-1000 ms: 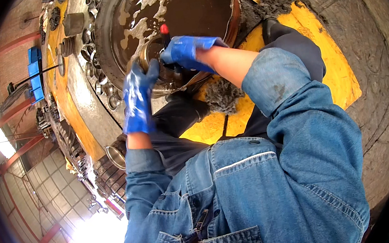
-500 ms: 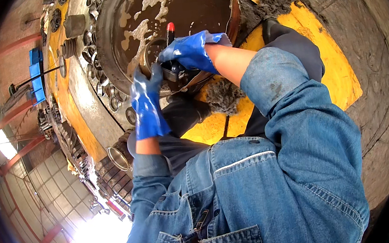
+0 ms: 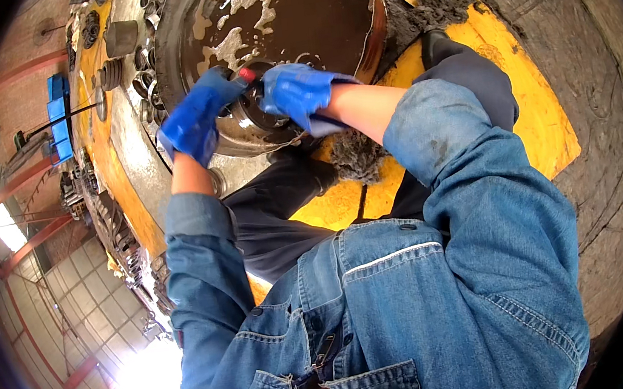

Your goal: The person sits on the floor and scrubs metal rings with a wire brush, dipping them into a bucket of dark liquid. The person repeatedly scrubs the rings and places them on a nearby metal surface.

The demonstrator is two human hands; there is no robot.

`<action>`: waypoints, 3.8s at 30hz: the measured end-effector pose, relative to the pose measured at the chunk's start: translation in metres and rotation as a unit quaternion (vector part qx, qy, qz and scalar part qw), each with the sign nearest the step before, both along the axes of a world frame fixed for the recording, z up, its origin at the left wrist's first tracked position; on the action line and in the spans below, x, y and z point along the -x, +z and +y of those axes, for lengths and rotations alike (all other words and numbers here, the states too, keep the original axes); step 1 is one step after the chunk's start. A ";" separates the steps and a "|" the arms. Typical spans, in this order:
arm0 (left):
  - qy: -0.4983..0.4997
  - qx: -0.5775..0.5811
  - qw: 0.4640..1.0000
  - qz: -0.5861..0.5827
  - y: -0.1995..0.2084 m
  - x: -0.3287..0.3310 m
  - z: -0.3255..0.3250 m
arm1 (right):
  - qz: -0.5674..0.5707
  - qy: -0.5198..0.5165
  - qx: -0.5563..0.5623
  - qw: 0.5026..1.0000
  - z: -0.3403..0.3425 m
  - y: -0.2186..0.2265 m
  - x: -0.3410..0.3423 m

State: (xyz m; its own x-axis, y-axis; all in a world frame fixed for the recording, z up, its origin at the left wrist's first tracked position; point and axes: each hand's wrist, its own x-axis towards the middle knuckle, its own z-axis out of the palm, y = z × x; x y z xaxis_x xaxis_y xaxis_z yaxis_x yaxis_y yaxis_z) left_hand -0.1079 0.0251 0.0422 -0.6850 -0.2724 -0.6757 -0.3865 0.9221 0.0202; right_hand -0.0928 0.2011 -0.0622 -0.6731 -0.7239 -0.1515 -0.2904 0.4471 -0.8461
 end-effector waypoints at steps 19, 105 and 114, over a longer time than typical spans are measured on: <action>-0.031 0.013 0.999 0.030 -0.020 -0.009 -0.029 | 0.004 0.045 -0.069 0.997 -0.009 0.022 -0.006; -0.362 0.090 0.887 0.272 0.036 -0.066 0.023 | 0.029 -0.082 -0.149 0.985 0.075 0.022 0.038; 0.474 -0.637 0.599 0.101 0.039 -0.030 -0.012 | -0.211 -0.212 0.109 0.948 0.083 0.121 0.050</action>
State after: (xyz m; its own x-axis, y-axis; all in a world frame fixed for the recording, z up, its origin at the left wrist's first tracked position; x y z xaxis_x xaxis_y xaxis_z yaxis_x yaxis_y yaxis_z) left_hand -0.0775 0.0129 0.0808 -0.7337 0.0446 -0.6780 -0.5952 -0.5236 0.6096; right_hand -0.1429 0.2845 0.0585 -0.8235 -0.4465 -0.3500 0.2611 0.2493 -0.9326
